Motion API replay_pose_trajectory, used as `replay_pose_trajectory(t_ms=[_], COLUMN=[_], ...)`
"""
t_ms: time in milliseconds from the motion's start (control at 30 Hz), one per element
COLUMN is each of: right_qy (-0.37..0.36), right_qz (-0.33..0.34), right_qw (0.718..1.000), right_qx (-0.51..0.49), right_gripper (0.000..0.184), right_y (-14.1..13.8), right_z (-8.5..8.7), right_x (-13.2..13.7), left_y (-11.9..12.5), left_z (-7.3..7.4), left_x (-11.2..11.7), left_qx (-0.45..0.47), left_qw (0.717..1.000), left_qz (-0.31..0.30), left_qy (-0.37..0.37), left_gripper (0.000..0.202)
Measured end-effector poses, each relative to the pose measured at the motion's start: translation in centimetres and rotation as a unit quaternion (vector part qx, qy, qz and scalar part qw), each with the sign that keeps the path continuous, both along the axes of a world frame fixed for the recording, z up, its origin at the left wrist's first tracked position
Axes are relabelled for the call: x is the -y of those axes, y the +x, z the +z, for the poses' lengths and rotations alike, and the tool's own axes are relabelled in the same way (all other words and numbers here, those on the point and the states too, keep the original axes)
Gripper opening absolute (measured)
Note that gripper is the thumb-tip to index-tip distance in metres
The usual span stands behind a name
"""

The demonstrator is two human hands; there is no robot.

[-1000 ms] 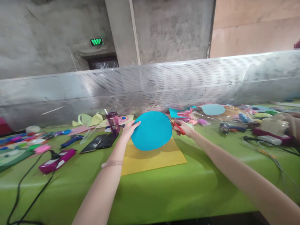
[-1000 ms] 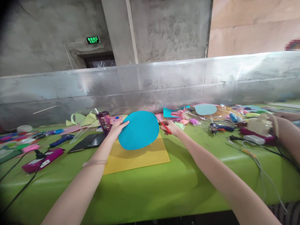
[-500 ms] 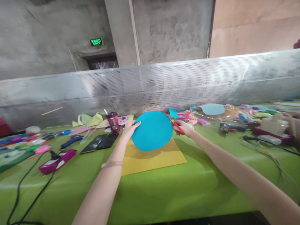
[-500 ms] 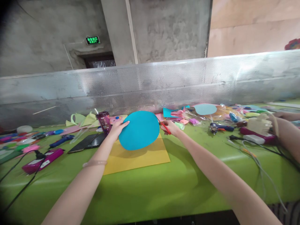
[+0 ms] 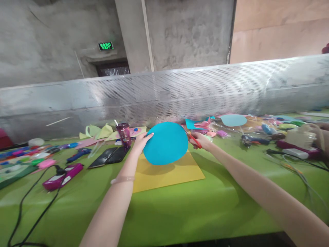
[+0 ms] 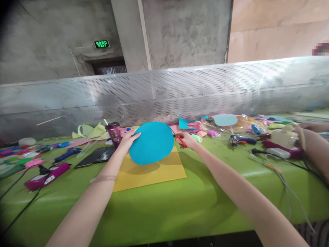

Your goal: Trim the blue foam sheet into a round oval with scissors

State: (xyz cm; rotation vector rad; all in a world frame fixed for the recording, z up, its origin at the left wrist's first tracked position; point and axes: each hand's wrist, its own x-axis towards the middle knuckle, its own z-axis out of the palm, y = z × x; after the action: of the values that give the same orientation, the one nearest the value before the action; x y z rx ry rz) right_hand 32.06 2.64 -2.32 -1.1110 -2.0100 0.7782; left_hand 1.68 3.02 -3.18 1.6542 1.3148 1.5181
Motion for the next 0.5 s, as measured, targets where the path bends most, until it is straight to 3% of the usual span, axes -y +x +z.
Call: replay_pose_trajectory(t_ms=[333, 500], right_qy=[-0.006, -0.007], right_qz=[0.009, 0.019], right_qw=[1.000, 1.000], right_qx=[0.002, -0.008], right_gripper=[0.013, 0.013], right_y=[0.12, 0.32], right_z=[-0.45, -0.26], right_x=[-0.52, -0.51], left_y=[-0.12, -0.25], left_z=[0.75, 0.96], left_x=[0.60, 0.84], left_qx=[0.039, 0.013], left_qw=[0.999, 1.000], left_qz=[-0.010, 0.020], left_qy=[-0.026, -0.012], left_gripper=[0.044, 0.042])
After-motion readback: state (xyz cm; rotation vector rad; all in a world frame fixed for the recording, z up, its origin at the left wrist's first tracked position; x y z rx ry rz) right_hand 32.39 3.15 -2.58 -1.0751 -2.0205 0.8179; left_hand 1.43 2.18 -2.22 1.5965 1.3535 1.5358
